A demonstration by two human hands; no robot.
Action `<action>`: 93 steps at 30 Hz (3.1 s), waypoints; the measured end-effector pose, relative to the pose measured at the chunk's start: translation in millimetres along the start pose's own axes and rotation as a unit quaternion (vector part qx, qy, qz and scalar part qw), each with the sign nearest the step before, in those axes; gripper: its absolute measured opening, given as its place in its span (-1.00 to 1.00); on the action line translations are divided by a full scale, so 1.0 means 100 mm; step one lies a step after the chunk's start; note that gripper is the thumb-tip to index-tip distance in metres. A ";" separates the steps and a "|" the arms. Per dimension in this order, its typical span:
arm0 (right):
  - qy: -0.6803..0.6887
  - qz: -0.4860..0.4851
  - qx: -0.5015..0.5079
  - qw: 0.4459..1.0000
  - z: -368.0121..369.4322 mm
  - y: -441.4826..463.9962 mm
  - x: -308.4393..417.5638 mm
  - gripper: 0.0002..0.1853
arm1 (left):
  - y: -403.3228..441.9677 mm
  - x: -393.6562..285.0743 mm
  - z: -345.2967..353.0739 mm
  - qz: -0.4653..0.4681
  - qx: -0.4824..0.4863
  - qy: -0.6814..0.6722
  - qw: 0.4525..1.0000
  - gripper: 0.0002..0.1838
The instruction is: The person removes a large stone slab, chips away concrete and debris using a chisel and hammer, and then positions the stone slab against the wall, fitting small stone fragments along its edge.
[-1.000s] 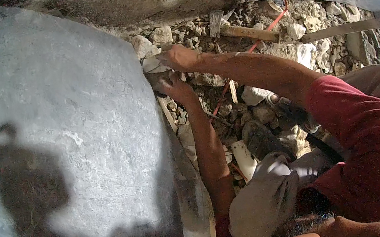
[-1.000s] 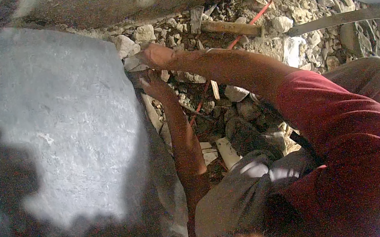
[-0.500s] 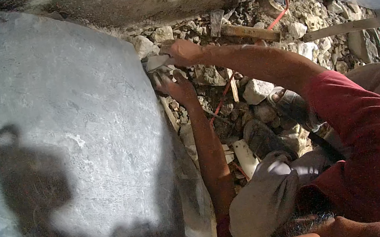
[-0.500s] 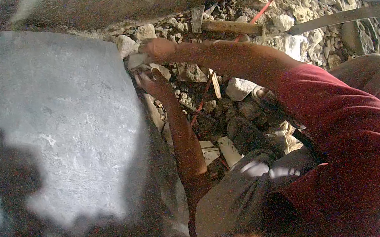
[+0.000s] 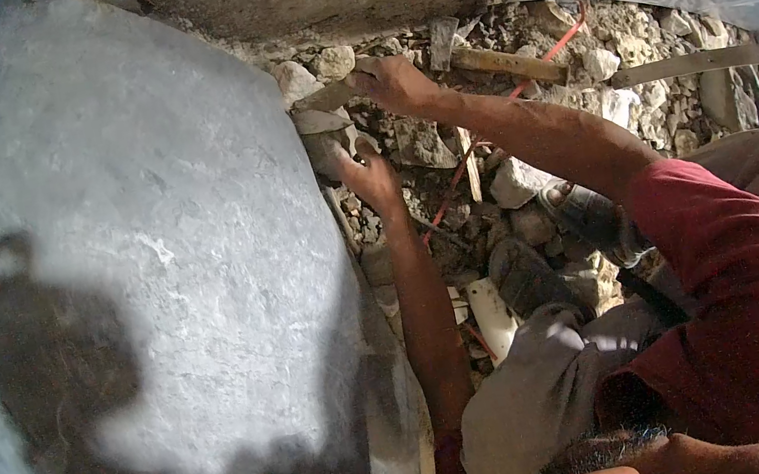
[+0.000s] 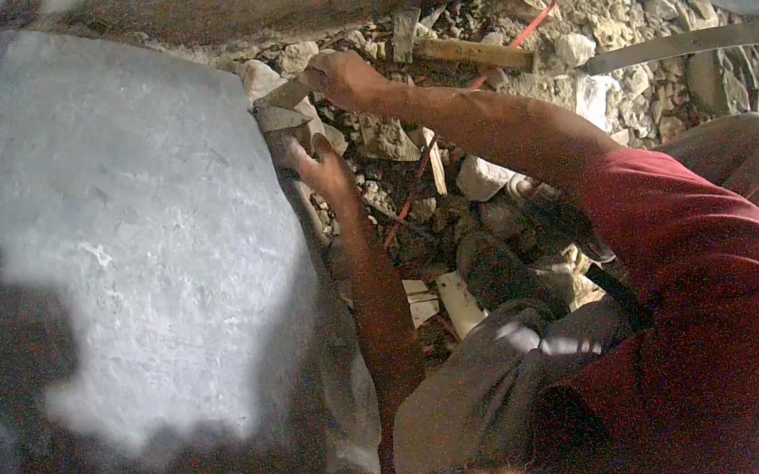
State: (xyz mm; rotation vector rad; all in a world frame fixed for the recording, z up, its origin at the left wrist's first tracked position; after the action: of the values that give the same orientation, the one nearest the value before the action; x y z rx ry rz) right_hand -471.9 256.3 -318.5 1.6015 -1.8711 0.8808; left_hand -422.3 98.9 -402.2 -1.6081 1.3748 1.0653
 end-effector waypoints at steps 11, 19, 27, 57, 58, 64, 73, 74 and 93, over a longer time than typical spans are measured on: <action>-0.164 -0.099 0.034 0.981 0.80 0.30 -0.14 -0.68 | -0.02 -0.32 0.00 0.113 0.058 -0.077 0.989 -0.41; -0.214 -0.196 0.054 0.955 0.92 0.26 -0.08 -0.57 | 0.04 -0.28 -0.01 0.062 0.049 -0.169 0.982 -0.51; -0.161 -0.175 0.134 0.962 1.03 0.37 -0.11 -0.48 | 0.18 -0.29 0.03 -0.042 0.101 -0.354 0.929 -0.47; -0.078 -0.058 0.150 0.984 0.27 -1.01 -0.52 -0.60 | -1.19 0.22 0.10 -0.392 0.083 -0.486 0.776 -0.64; -0.117 -0.119 0.175 0.970 0.26 -1.07 -0.47 -0.61 | -1.22 0.21 0.11 -0.399 0.088 -0.496 0.766 -0.64; -0.182 -0.346 0.176 0.904 0.00 -1.21 -0.56 -0.72 | -1.18 0.25 0.24 -0.393 0.098 -0.532 0.744 -0.66; -0.289 -0.058 0.211 0.932 -0.69 -0.54 -1.79 -0.45 | -1.02 0.48 0.56 -0.370 0.113 -0.564 0.729 -0.48; -0.302 -0.143 0.198 0.921 -0.42 -0.38 -2.41 -0.41 | -0.98 0.48 0.61 -0.358 0.117 -0.582 0.721 -0.46; -0.444 -0.080 0.273 0.849 -0.20 -0.91 -1.08 -0.44 | -0.63 0.55 0.62 -0.238 0.234 -0.080 0.939 -0.68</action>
State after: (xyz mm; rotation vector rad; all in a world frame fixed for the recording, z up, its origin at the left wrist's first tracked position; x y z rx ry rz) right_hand -364.6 333.0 -372.9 2.8442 -2.0836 0.6693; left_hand -363.5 145.2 -474.5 -1.3605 0.9623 0.5154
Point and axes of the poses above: each hand's wrist, its own y-axis towards the middle knuckle, its own z-axis out of the palm, x = y × z, the point moved 5 cm from there along y, towards the middle knuckle, and after that the axes turned 11 degrees about -y, right-handed, at the moved point
